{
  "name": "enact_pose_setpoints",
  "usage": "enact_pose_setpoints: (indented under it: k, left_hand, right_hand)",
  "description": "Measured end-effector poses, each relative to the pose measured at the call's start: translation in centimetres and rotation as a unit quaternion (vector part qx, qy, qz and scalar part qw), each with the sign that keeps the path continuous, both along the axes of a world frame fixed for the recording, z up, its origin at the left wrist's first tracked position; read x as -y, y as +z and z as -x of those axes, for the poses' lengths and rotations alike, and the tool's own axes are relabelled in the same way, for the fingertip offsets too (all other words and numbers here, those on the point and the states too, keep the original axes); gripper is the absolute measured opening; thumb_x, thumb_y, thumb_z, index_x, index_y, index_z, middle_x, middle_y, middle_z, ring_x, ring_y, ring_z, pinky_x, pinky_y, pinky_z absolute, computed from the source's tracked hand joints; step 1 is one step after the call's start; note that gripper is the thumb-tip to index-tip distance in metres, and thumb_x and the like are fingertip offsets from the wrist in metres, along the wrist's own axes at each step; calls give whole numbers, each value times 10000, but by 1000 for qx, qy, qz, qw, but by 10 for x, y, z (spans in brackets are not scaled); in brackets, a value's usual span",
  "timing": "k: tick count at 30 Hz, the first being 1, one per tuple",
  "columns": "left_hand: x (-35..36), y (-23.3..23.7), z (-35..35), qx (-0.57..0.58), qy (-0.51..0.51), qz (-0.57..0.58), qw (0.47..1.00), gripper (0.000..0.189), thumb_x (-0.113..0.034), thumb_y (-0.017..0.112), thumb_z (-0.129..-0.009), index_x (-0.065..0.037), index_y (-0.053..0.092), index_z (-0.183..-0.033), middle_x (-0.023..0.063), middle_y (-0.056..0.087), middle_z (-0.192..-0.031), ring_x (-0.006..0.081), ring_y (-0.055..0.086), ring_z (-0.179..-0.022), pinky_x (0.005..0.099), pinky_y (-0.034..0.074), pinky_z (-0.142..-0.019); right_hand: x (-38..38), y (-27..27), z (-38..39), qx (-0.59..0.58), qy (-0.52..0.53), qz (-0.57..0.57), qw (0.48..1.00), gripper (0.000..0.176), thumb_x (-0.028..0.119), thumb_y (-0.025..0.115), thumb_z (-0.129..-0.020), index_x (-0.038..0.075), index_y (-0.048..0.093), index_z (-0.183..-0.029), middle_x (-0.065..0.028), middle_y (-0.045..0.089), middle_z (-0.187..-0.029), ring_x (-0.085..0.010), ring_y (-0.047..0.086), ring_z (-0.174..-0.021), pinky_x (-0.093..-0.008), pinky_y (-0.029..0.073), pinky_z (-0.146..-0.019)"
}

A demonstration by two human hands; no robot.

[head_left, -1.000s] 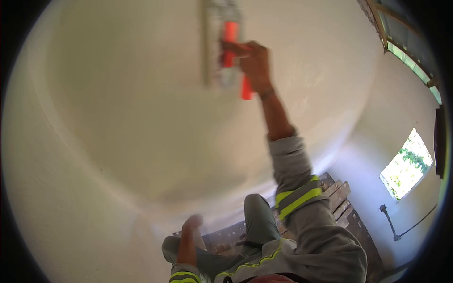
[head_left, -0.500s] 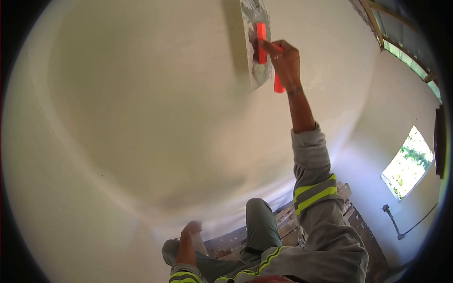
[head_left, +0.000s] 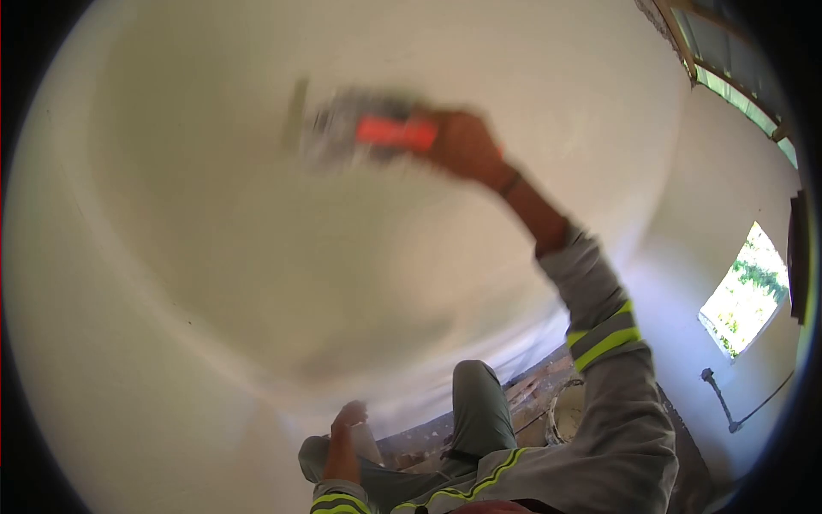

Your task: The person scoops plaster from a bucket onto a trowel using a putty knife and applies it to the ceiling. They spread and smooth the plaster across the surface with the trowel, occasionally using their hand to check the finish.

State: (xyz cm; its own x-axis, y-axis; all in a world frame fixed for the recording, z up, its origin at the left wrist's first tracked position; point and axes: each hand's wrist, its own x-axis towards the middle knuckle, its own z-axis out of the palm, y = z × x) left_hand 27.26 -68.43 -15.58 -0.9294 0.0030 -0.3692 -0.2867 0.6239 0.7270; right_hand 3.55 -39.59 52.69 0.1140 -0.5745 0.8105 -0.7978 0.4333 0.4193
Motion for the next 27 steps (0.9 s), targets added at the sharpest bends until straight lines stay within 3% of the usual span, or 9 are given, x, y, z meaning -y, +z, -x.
enact_pose_setpoints:
  k: [3, 5, 8, 10, 12, 19, 23, 25, 27]
  left_hand:
    - [19, -42, 2, -3, 39, -107, 993, 148, -85, 471, -945, 21, 567, -986, 127, 661, -893, 235, 702, -763, 364, 580, -602]
    - [12, -39, -5, 41, 104, -133, 985, 147, -97, 492, -937, 18, 573, -979, 132, 654, -895, 250, 697, -760, 380, 579, -609]
    - [8, -33, 0, 95, 131, -154, 975, 146, -125, 525, -925, -2, 588, -972, 141, 653, -907, 261, 690, -764, 395, 574, -620]
    - [8, -37, 5, 22, -7, -23, 999, 142, -146, 547, -917, -21, 599, -960, 144, 658, -923, 256, 686, -771, 397, 569, -626]
    - [17, -52, 8, -157, -267, 251, 917, 136, -166, 569, -911, -39, 609, -940, 142, 665, -942, 239, 684, -780, 396, 562, -629]
    - [2, -59, 14, 66, -145, 7, 987, 147, -139, 528, -926, -23, 617, -911, 127, 680, -892, 211, 696, -768, 368, 558, -626]
    - [9, -40, 22, -31, -154, 69, 985, 169, -119, 491, -944, 14, 596, -940, 147, 682, -917, 224, 701, -789, 354, 576, -656]
    - [-2, -40, 3, -3, 56, -280, 958, 74, -179, 619, -781, -115, 651, -801, 98, 645, -826, 281, 604, -679, 436, 470, -586]
    - [-10, -9, -2, 58, 111, -183, 975, 144, -122, 531, -887, -14, 601, -952, 146, 659, -947, 256, 665, -778, 386, 549, -659]
  right_hand:
    - [-43, 117, 22, -48, -66, 79, 994, 336, 438, 721, -787, 157, 639, -954, -99, 663, -762, -333, 635, -645, -393, 531, -603]
    - [-45, 169, -20, 238, 6, 113, 965, 335, 350, 730, -839, 27, 643, -855, -33, 671, -636, -139, 644, -568, -304, 522, -548]
    - [-31, 175, -11, 180, -101, 65, 976, 365, 392, 730, -840, 39, 641, -831, -55, 669, -665, -145, 638, -596, -278, 498, -534]
    - [-18, 135, -17, 283, -113, 48, 951, 374, 389, 720, -851, 27, 639, -805, -73, 666, -686, -151, 634, -614, -295, 498, -538]
    - [-17, 60, 31, -54, -63, -67, 994, 304, 408, 704, -799, 175, 653, -989, -69, 678, -868, -293, 658, -726, -406, 526, -648]
    - [-32, -158, 11, 219, -30, -157, 963, 304, 355, 695, -775, 171, 651, -1013, -79, 695, -908, -275, 679, -885, -432, 521, -804]
    - [-76, -73, 49, 43, -17, 27, 999, 264, 353, 739, -798, 153, 666, -954, -64, 685, -859, -268, 683, -845, -383, 547, -717]
    - [-105, 29, 48, 170, -25, 102, 980, 243, 348, 726, -833, 121, 663, -892, -66, 679, -835, -232, 662, -706, -320, 522, -642]
    - [-121, 102, 81, 59, -70, 190, 978, 301, 394, 697, -864, 96, 655, -869, -106, 638, -730, -254, 613, -638, -342, 500, -619]
